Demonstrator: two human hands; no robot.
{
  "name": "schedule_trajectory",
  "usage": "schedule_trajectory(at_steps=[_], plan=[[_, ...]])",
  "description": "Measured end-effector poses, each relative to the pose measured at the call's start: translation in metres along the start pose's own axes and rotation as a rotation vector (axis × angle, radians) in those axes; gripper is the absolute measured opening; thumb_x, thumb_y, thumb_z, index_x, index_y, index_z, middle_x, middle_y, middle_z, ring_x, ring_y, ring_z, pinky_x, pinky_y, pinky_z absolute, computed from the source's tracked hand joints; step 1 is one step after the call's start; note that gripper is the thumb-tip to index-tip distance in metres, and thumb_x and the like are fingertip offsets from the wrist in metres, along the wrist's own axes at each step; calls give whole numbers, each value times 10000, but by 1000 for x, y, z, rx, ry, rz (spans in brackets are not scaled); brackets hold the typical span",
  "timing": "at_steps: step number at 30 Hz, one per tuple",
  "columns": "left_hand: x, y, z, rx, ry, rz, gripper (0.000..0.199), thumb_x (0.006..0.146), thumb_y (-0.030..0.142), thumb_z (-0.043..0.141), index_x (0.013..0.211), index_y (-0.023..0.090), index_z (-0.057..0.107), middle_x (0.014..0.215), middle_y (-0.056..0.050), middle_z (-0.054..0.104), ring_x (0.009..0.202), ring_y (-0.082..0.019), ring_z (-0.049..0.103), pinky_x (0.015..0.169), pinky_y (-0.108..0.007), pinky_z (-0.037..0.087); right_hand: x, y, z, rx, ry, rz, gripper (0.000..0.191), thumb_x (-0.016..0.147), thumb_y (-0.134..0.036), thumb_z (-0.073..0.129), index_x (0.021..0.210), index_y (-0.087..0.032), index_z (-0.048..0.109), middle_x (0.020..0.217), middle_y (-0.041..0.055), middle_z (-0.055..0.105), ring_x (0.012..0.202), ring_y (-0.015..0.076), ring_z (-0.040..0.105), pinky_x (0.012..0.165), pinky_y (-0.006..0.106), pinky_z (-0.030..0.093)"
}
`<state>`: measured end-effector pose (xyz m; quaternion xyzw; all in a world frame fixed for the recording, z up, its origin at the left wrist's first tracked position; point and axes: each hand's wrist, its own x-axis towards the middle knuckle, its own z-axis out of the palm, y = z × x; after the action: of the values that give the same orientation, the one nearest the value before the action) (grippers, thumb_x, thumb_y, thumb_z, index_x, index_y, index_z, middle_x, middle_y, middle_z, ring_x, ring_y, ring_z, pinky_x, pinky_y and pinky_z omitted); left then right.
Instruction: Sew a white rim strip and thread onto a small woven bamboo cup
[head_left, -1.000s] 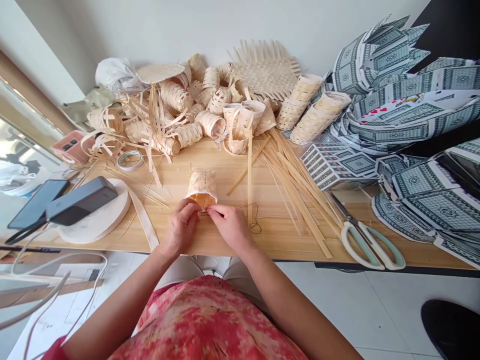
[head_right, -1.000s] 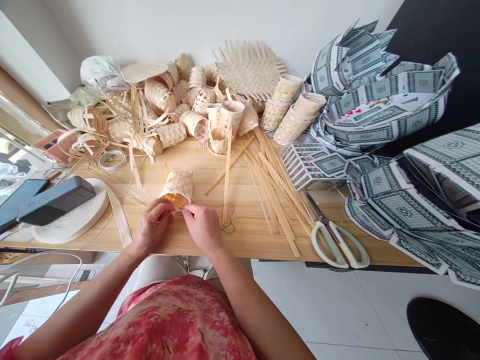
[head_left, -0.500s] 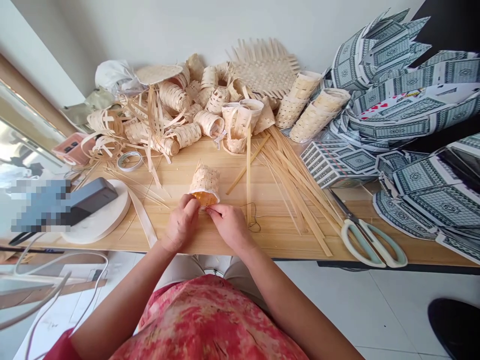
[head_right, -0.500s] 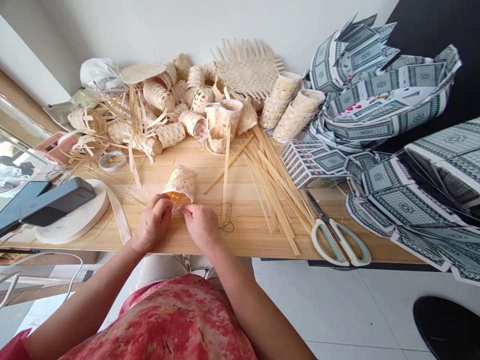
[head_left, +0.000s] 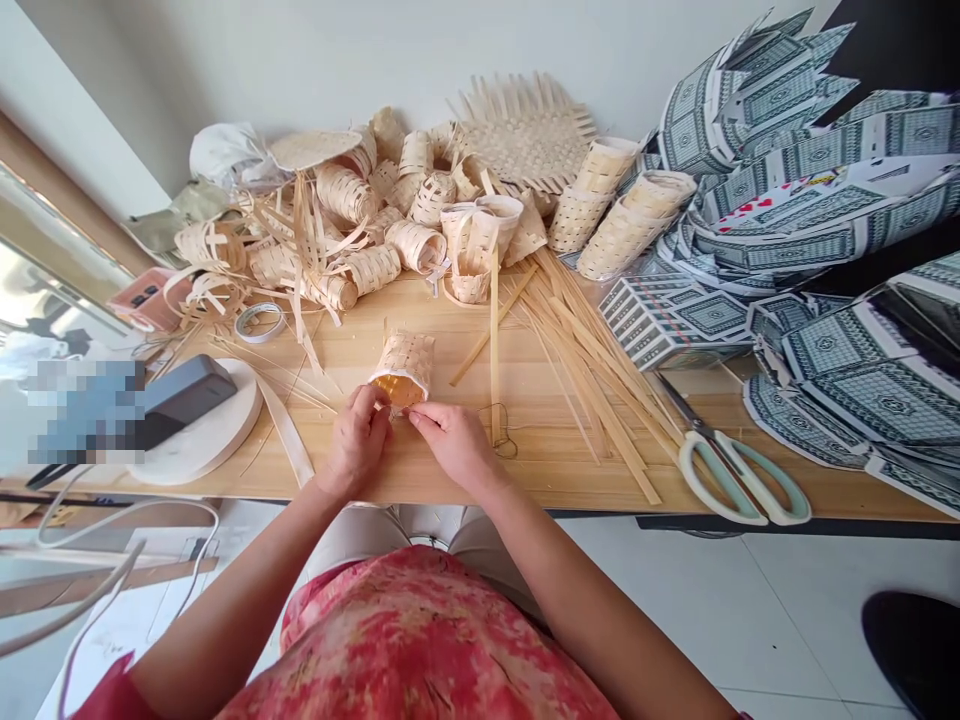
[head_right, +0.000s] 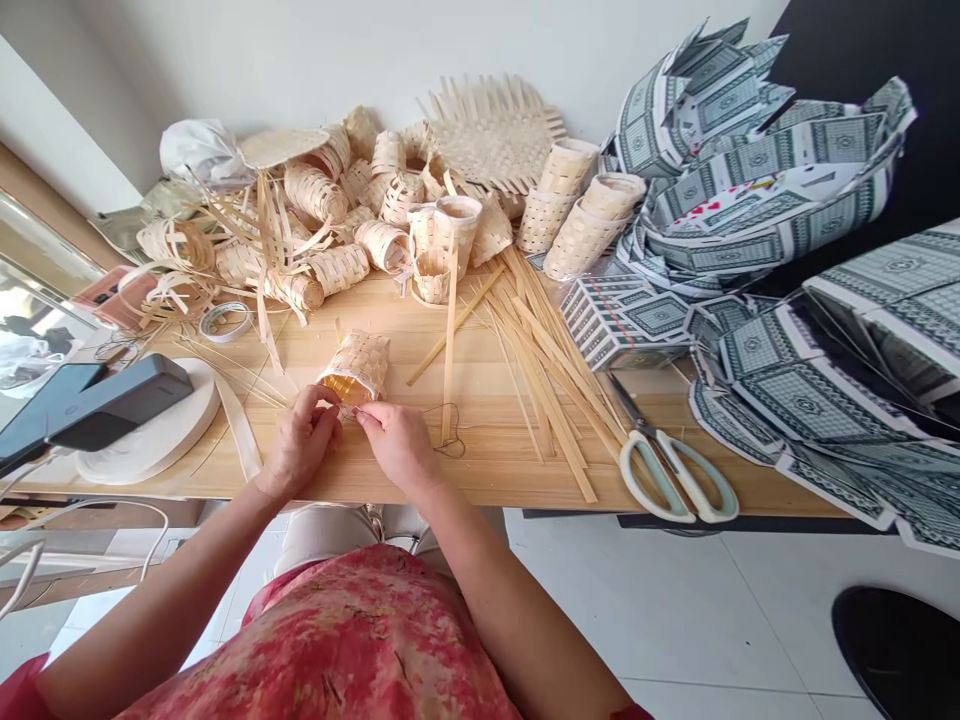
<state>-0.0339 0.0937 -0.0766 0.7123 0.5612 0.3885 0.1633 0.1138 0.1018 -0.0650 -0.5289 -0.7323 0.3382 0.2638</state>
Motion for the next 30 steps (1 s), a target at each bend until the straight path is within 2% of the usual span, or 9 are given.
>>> schedule_trajectory(at_steps=[4, 7, 12, 15, 18, 22, 24, 30], plan=[[1, -1, 7, 25, -25, -41, 104, 790, 93, 415, 793, 192, 447, 636, 48, 512, 444, -57, 460, 483, -179, 389, 3, 2, 6, 188, -23, -1, 259, 848, -234, 433, 1003, -203, 638, 608, -41, 585, 553, 84, 492, 554, 175, 334], [2, -1, 8, 35, -33, -33, 106, 791, 97, 409, 795, 194, 450, 618, 46, 525, 461, -72, 481, 502, -190, 399, 7, 5, 12, 346, -17, 38, 234, 820, -221, 445, 953, -182, 633, 569, -47, 546, 524, 85, 468, 552, 186, 342], [2, 5, 5, -5, -108, -66, 119, 804, 93, 362, 817, 195, 422, 541, 69, 484, 406, -70, 463, 475, -186, 391, 9, 4, 15, 354, -18, 60, 192, 814, -241, 444, 797, -174, 624, 553, -47, 536, 518, 84, 466, 546, 188, 348], [1, 8, 4, -37, -142, -56, 122, 813, 97, 334, 814, 197, 404, 486, 88, 437, 375, -67, 444, 449, -174, 380, 8, 0, 14, 318, -14, 76, 168, 809, -241, 459, 779, -182, 613, 591, -40, 563, 551, 89, 487, 548, 190, 342], [0, 7, 4, 11, -97, 33, 161, 778, 59, 327, 813, 195, 409, 514, 80, 448, 388, -62, 437, 436, -163, 370, 8, -5, 13, 250, 21, 112, 141, 800, -218, 472, 764, -179, 603, 638, -21, 586, 598, 106, 502, 557, 204, 329], [-4, 4, 1, 195, -12, 293, 211, 724, 15, 346, 736, 176, 481, 733, -1, 536, 577, -68, 529, 517, -157, 413, 7, -8, 13, 174, 66, 151, 127, 798, -194, 479, 757, -175, 598, 649, -11, 594, 604, 115, 501, 574, 217, 326], [-7, 1, 0, 246, -2, 367, 236, 741, 15, 345, 736, 168, 526, 815, -25, 546, 646, -70, 558, 543, -147, 427, 7, -8, 13, 147, 72, 162, 138, 801, -187, 471, 753, -173, 600, 652, -8, 601, 600, 116, 506, 573, 216, 330], [-13, -7, 1, 352, 10, 321, 298, 806, 54, 336, 862, 171, 604, 880, -43, 577, 671, -75, 580, 582, -152, 448, 6, -10, 13, 61, 66, 171, 161, 821, -204, 461, 800, -171, 617, 703, 11, 638, 624, 123, 543, 569, 211, 349]])
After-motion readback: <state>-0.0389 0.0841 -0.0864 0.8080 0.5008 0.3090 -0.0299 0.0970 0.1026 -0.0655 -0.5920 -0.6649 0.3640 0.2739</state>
